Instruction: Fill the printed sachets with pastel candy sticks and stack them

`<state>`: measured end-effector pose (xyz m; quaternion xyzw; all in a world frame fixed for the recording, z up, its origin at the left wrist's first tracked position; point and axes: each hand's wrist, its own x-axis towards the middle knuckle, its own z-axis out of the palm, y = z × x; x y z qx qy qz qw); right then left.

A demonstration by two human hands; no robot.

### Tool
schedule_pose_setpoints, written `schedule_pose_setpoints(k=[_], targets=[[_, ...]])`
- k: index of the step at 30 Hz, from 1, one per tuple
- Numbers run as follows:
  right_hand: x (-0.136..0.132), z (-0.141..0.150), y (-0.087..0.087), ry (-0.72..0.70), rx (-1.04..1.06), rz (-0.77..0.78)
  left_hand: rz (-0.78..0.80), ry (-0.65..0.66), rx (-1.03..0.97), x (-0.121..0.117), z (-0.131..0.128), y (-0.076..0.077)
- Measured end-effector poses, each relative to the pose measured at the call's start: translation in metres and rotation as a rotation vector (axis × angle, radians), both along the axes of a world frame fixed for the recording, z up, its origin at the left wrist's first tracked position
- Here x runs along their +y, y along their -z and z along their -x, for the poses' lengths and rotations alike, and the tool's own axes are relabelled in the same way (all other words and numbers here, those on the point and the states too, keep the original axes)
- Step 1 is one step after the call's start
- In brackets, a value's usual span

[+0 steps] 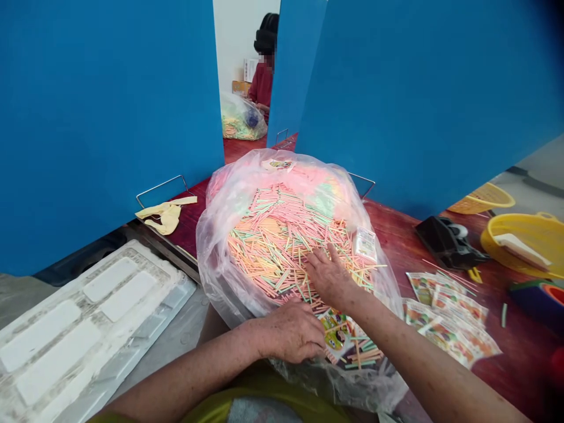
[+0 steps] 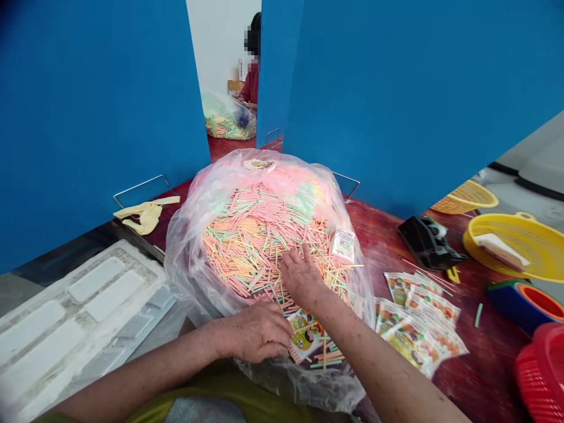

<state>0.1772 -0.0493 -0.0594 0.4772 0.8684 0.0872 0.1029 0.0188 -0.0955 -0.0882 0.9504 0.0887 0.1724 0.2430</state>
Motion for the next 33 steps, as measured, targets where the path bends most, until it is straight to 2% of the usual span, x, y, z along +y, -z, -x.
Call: schedule_pose_setpoints(k=[2, 3, 7, 10, 12, 15, 17, 21, 22, 24, 27, 30, 33], targets=[[-0.002, -0.006, 0.000, 0.055, 0.063, -0.002, 0.055, -0.041, -0.056, 0.006, 0.002, -0.004], [-0.002, -0.010, -0.002, 0.086, 0.100, 0.004, 0.084, -0.112, -0.086, 0.011, 0.004, -0.006], [0.007, -0.023, -0.013, 0.134, 0.297, 0.051, 0.155, -0.564, -0.157, 0.033, 0.016, -0.016], [0.013, -0.021, -0.018, 0.213, 0.534, 0.111, 0.297, -0.733, -0.266, 0.048, 0.019, -0.021], [0.014, -0.011, -0.019, 0.244, 0.631, 0.175, 0.536, -0.750, -0.390, 0.055, 0.015, -0.022], [0.013, 0.010, -0.017, 0.173, 0.675, 0.289, 0.942, -0.683, -0.584, 0.064, 0.003, -0.020], [0.013, 0.021, -0.014, 0.129, 0.649, 0.332, 1.043, -0.723, -0.673, 0.068, -0.001, -0.016], [0.016, 0.022, -0.015, 0.109, 0.516, 0.380, 1.054, -0.967, -0.872, 0.074, 0.007, -0.011], [0.017, 0.018, -0.017, 0.095, 0.513, 0.369, 1.093, -0.971, -0.941, 0.074, 0.011, -0.013], [0.019, 0.007, -0.023, 0.085, 0.525, 0.295, 1.234, -0.895, -1.045, 0.074, 0.021, -0.017], [0.016, -0.006, -0.029, 0.193, 0.380, 0.167, 1.588, -0.780, -1.094, 0.074, 0.032, -0.025], [0.011, -0.005, -0.027, 0.233, 0.179, 0.139, 1.864, -0.833, -1.094, 0.073, 0.034, -0.030], [0.011, 0.005, -0.022, 0.122, 0.135, 0.172, 1.918, -0.932, -1.076, 0.070, 0.030, -0.035]])
